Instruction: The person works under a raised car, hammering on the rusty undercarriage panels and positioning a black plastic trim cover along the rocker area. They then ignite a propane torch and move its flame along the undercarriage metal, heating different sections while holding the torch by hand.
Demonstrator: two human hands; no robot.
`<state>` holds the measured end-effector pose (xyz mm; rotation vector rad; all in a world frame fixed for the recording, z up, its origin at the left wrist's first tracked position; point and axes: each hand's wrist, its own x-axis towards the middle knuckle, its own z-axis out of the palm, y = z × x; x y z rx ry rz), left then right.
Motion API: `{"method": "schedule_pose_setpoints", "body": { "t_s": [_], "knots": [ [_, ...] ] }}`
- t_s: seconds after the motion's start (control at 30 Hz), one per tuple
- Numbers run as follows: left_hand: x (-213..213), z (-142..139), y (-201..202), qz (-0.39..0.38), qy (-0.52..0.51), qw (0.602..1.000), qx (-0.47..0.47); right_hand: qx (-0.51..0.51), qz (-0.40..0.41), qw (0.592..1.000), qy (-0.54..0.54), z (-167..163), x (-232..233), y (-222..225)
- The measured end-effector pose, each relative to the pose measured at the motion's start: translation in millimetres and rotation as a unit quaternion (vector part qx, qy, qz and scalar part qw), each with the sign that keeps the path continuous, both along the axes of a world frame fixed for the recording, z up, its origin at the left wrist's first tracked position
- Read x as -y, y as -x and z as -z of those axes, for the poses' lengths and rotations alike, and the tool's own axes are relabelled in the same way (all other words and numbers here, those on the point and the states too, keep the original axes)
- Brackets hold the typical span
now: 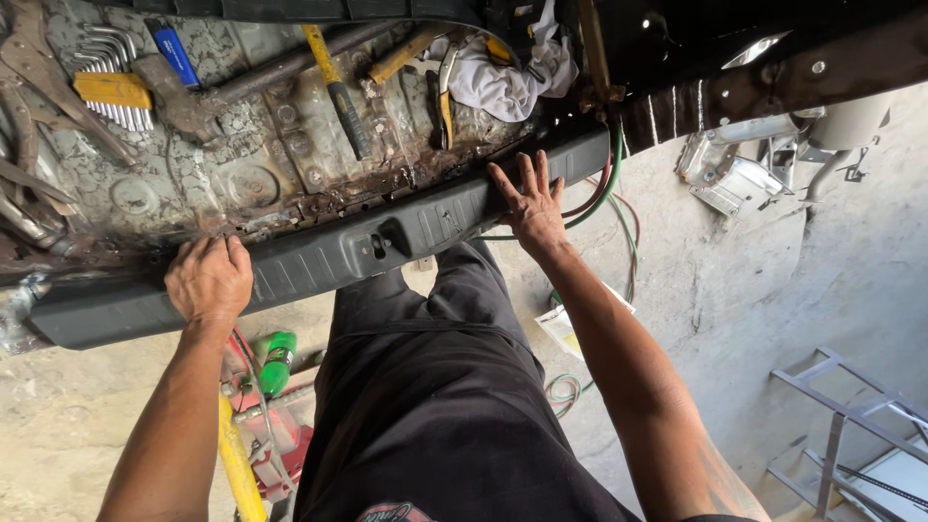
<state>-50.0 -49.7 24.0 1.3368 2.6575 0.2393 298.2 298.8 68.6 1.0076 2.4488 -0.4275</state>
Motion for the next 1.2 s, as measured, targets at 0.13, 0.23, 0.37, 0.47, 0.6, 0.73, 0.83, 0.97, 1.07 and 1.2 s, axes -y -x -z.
{"method": "schedule_pose_setpoints", "body": {
  "t_s": [0.13, 0.23, 0.37, 0.47, 0.6, 0.73, 0.83, 0.97, 1.07, 1.2],
  "knots": [
    [-1.1, -2.1, -0.2, -0.002, -0.007, 1.0, 0.003, -0.005, -0.001, 1.0, 0.001, 0.2, 0.5, 0.2],
    [-2.9, -5.2, -0.6, -0.004, -0.012, 1.0, 0.004, -0.008, -0.003, 1.0, -0.001, 0.0, 0.8, 0.8],
    [-4.9, -8.3, -0.1, -0.002, -0.011, 1.0, 0.003, -0.003, 0.001, 1.0, 0.002, -0.9, 1.3, 2.2],
    [-4.8, -8.7, 1.1, -0.004, -0.009, 1.0, 0.003, -0.009, 0.005, 1.0, 0.008, -1.4, 2.3, 2.9],
    [-3.8, -7.4, 2.4, -0.005, -0.023, 1.0, 0.012, -0.013, 0.008, 1.0, 0.014, -1.1, 3.6, 3.4],
    [-3.6, -6.1, 3.1, -0.009, -0.012, 1.0, 0.011, -0.012, 0.007, 1.0, 0.01, -1.2, 4.5, 4.0],
    [-3.2, -5.5, 3.5, -0.012, 0.007, 1.0, 0.019, -0.008, 0.008, 1.0, 0.013, -2.5, 5.9, 4.4],
    [-1.2, -4.5, 3.1, -0.005, -0.006, 1.0, 0.013, -0.012, 0.013, 1.0, 0.011, -4.5, 8.7, 4.7],
    [0.5, -3.3, 2.3, -0.002, -0.015, 1.0, 0.012, -0.017, 0.014, 1.0, 0.009, -5.2, 9.8, 4.7],
    [1.6, -2.1, 2.0, -0.012, 0.006, 1.0, 0.026, -0.004, 0.009, 1.0, 0.01, -4.9, 10.0, 5.6]
  ]
}}
